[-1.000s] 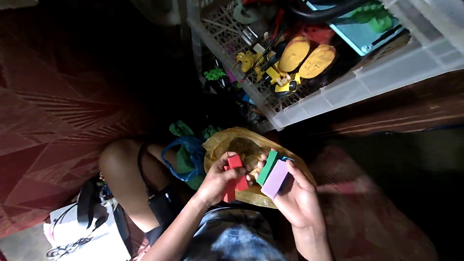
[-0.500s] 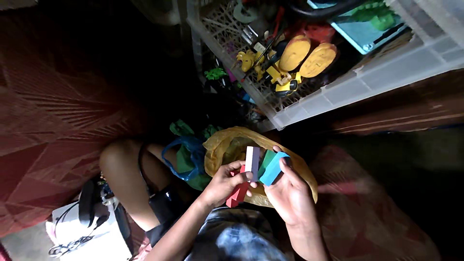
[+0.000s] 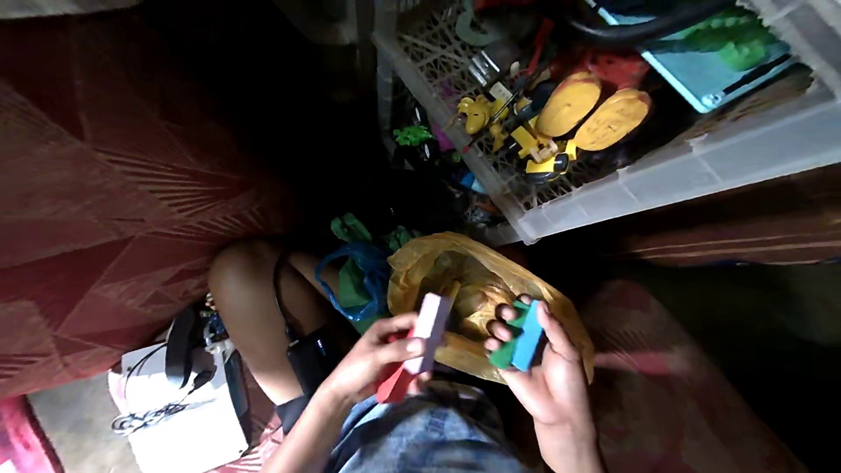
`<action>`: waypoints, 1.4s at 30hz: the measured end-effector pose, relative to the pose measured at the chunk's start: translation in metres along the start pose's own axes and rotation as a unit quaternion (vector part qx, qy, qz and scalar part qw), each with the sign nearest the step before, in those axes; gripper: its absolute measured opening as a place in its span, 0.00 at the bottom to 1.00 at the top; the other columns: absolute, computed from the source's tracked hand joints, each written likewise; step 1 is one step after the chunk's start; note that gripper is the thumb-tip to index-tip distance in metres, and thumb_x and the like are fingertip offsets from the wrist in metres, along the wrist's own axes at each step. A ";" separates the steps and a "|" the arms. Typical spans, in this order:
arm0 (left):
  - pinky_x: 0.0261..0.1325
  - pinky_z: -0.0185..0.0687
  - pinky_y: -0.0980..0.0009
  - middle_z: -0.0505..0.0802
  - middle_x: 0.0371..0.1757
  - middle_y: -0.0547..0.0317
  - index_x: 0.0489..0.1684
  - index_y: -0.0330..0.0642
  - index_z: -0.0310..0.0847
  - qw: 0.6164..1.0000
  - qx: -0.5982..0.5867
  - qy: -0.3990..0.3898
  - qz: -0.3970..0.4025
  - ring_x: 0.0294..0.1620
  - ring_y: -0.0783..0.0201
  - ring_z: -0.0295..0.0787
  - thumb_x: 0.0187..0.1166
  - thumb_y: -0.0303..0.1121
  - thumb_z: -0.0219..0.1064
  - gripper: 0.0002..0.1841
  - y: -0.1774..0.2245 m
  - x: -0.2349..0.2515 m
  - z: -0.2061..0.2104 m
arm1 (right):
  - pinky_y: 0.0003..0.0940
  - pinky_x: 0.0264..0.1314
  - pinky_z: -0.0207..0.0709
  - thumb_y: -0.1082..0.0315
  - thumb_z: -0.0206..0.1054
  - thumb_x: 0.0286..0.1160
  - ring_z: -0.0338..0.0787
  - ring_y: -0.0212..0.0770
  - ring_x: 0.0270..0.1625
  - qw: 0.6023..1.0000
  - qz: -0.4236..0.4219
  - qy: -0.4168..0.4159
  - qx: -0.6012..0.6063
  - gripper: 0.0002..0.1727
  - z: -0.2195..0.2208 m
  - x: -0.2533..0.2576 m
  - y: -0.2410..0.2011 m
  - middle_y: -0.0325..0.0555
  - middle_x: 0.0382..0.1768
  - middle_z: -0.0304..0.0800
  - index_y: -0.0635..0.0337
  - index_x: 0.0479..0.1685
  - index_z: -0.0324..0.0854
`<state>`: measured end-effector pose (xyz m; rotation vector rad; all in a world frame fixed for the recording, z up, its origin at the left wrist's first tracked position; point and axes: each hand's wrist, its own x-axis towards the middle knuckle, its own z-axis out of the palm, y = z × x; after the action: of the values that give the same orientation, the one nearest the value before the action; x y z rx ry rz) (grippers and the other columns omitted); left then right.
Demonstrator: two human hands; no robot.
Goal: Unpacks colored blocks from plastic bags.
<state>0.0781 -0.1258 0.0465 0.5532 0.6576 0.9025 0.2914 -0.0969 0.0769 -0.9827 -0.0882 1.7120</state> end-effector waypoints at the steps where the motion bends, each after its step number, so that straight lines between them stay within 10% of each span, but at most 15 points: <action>1: 0.30 0.88 0.81 0.97 0.43 0.74 0.52 0.64 0.92 0.999 -0.009 -0.002 0.030 0.30 0.80 0.92 0.77 0.51 0.69 0.12 0.002 -0.020 -0.011 | 0.22 0.24 0.85 0.57 0.44 0.93 0.88 0.28 0.22 1.000 0.004 -0.016 0.014 0.24 -0.005 0.001 -0.002 0.34 0.25 0.90 0.45 0.34 0.87; 9: 0.26 0.86 0.80 0.95 0.40 0.70 0.53 0.58 0.92 0.958 -0.011 0.209 0.197 0.29 0.77 0.91 0.72 0.58 0.71 0.20 0.024 -0.159 -0.067 | 0.20 0.16 0.78 0.26 0.54 0.70 0.83 0.26 0.15 0.980 0.031 -0.196 0.017 0.35 -0.009 0.013 -0.011 0.31 0.17 0.82 0.51 0.40 0.86; 14: 0.36 0.85 0.86 0.95 0.36 0.85 0.43 0.67 0.93 0.905 0.185 0.332 0.190 0.33 0.89 0.88 0.72 0.50 0.72 0.08 0.020 -0.149 -0.028 | 0.21 0.30 0.86 0.43 0.66 0.77 0.90 0.24 0.29 0.903 0.058 -0.326 -0.274 0.21 0.028 0.012 0.033 0.28 0.41 0.94 0.41 0.62 0.84; 17: 0.43 0.83 0.82 0.91 0.38 0.62 0.39 0.35 0.89 0.847 0.362 0.356 0.155 0.37 0.79 0.86 0.73 0.34 0.73 0.10 0.017 -0.117 0.005 | 0.19 0.49 0.85 0.48 0.69 0.76 0.88 0.19 0.47 0.816 0.055 -0.413 -0.401 0.29 0.052 0.005 0.085 0.25 0.55 0.89 0.58 0.69 0.77; 21: 0.42 0.89 0.57 0.91 0.45 0.36 0.49 0.25 0.87 0.749 0.524 0.382 0.133 0.38 0.49 0.92 0.70 0.36 0.77 0.20 0.014 -0.102 0.021 | 0.18 0.56 0.83 0.55 0.75 0.67 0.89 0.18 0.51 0.840 0.110 -0.373 -0.378 0.23 0.063 0.004 0.119 0.25 0.48 0.92 0.58 0.58 0.82; 25: 0.50 0.83 0.77 0.89 0.46 0.45 0.71 0.22 0.74 0.818 0.386 0.354 0.239 0.41 0.68 0.86 0.76 0.31 0.72 0.27 0.019 -0.113 0.009 | 0.25 0.46 0.90 0.58 0.80 0.60 0.95 0.28 0.42 0.897 0.257 -0.292 -0.208 0.14 0.057 0.014 0.127 0.35 0.40 0.97 0.48 0.45 0.91; 30: 0.51 0.88 0.76 0.91 0.46 0.59 0.63 0.23 0.74 0.819 0.180 0.446 0.313 0.43 0.77 0.90 0.81 0.23 0.61 0.16 0.010 -0.094 -0.007 | 0.31 0.48 0.92 0.54 0.85 0.48 0.96 0.32 0.46 0.890 0.336 -0.266 -0.154 0.19 0.057 0.010 0.124 0.37 0.43 0.98 0.44 0.43 0.95; 34: 0.73 0.76 0.71 0.89 0.64 0.39 0.60 0.21 0.80 0.804 0.264 0.441 0.299 0.68 0.66 0.85 0.84 0.24 0.57 0.15 -0.010 -0.081 -0.016 | 0.28 0.47 0.91 0.53 0.83 0.54 0.95 0.27 0.44 0.871 0.314 -0.327 -0.190 0.18 0.047 0.009 0.121 0.31 0.42 0.97 0.42 0.47 0.93; 36: 0.87 0.59 0.48 0.88 0.69 0.36 0.64 0.23 0.81 0.782 0.335 0.446 0.278 0.79 0.48 0.78 0.87 0.27 0.53 0.18 -0.014 -0.074 -0.013 | 0.29 0.47 0.91 0.53 0.85 0.51 0.95 0.28 0.43 0.873 0.307 -0.295 -0.237 0.19 0.046 0.002 0.119 0.32 0.41 0.97 0.43 0.45 0.91; 38: 0.84 0.35 0.24 0.84 0.75 0.36 0.71 0.30 0.80 0.759 0.416 0.445 0.231 0.86 0.32 0.65 0.92 0.36 0.45 0.24 -0.016 -0.070 -0.011 | 0.30 0.50 0.91 0.55 0.87 0.49 0.96 0.29 0.44 0.877 0.306 -0.272 -0.252 0.22 0.046 -0.002 0.120 0.34 0.41 0.97 0.46 0.46 0.90; 42: 0.77 0.23 0.15 0.73 0.85 0.36 0.81 0.42 0.75 0.722 0.511 0.442 0.148 0.90 0.23 0.47 0.87 0.64 0.30 0.42 -0.009 -0.072 -0.007 | 0.31 0.47 0.91 0.56 0.88 0.43 0.96 0.30 0.41 0.886 0.327 -0.222 -0.244 0.22 0.047 -0.006 0.124 0.36 0.37 0.97 0.49 0.41 0.90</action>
<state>0.0455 -0.1907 0.0560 1.2501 2.0609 1.0381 0.1665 -0.1315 0.0471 -1.0205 -0.5651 2.6093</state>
